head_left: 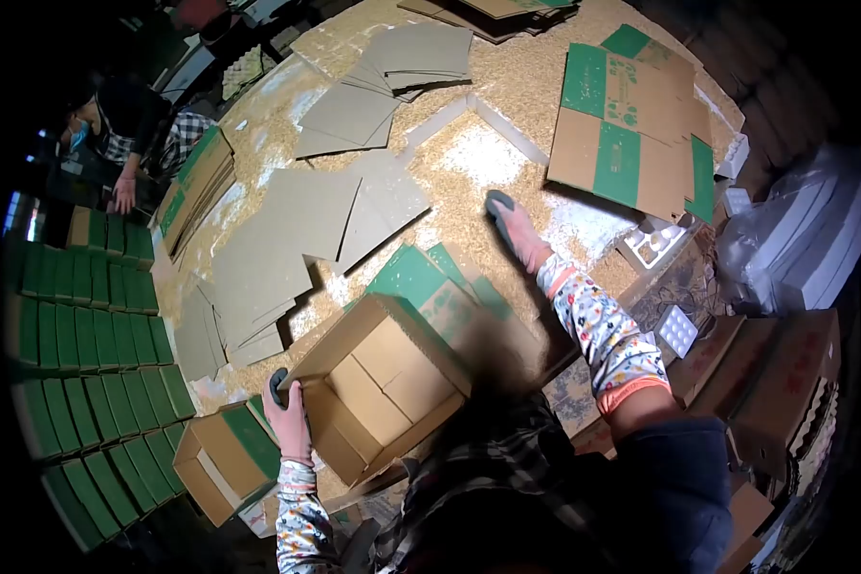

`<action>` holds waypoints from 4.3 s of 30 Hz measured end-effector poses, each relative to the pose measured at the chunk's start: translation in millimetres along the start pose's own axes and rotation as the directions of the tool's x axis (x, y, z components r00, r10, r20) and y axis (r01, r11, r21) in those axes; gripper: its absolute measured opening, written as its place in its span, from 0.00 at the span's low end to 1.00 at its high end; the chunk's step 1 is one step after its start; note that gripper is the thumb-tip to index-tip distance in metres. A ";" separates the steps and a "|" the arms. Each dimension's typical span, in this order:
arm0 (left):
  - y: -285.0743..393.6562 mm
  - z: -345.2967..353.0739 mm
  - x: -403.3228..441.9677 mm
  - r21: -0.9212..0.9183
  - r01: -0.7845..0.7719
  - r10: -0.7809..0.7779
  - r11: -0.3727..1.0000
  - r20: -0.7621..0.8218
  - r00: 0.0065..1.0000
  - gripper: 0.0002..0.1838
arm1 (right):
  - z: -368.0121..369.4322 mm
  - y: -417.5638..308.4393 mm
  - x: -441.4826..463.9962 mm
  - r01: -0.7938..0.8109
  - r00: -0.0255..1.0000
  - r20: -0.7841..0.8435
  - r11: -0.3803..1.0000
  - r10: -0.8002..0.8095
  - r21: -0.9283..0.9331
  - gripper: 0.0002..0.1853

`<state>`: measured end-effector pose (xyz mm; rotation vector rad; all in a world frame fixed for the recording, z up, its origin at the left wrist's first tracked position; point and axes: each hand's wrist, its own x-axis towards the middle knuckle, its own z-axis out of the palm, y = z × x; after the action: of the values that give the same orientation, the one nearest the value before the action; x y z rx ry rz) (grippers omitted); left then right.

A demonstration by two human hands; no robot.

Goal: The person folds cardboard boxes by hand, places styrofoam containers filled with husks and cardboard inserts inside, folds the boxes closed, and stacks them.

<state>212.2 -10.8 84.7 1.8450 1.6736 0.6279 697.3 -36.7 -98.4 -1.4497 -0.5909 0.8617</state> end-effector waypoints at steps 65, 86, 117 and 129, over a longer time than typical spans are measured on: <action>43.8 29.7 1.0 0.147 -0.963 0.830 0.228 0.487 0.271 0.12 | 151.2 -287.7 -249.0 0.959 0.280 0.479 0.221 -0.832 -0.176 0.25; 69.7 15.9 -13.8 0.284 -0.554 0.579 0.782 -0.006 0.815 0.25 | 92.1 -214.1 -72.6 0.503 0.733 0.648 0.805 -0.206 -0.313 0.23; -466.5 -140.9 -96.3 -0.470 -0.398 -0.473 0.788 -0.876 0.099 0.20 | 533.7 -119.6 -339.9 -0.502 0.456 0.838 0.864 0.299 -0.035 0.42; -262.4 -1.7 -134.5 -0.768 0.365 -0.530 0.526 0.040 0.847 0.27 | 205.4 -27.3 -216.3 0.126 0.989 0.108 0.201 -0.097 -0.971 0.44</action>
<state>5.2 -128.7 -89.1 0.7090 1.5559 1.0933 410.9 -83.9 -24.7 -2.5251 -1.4326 0.2682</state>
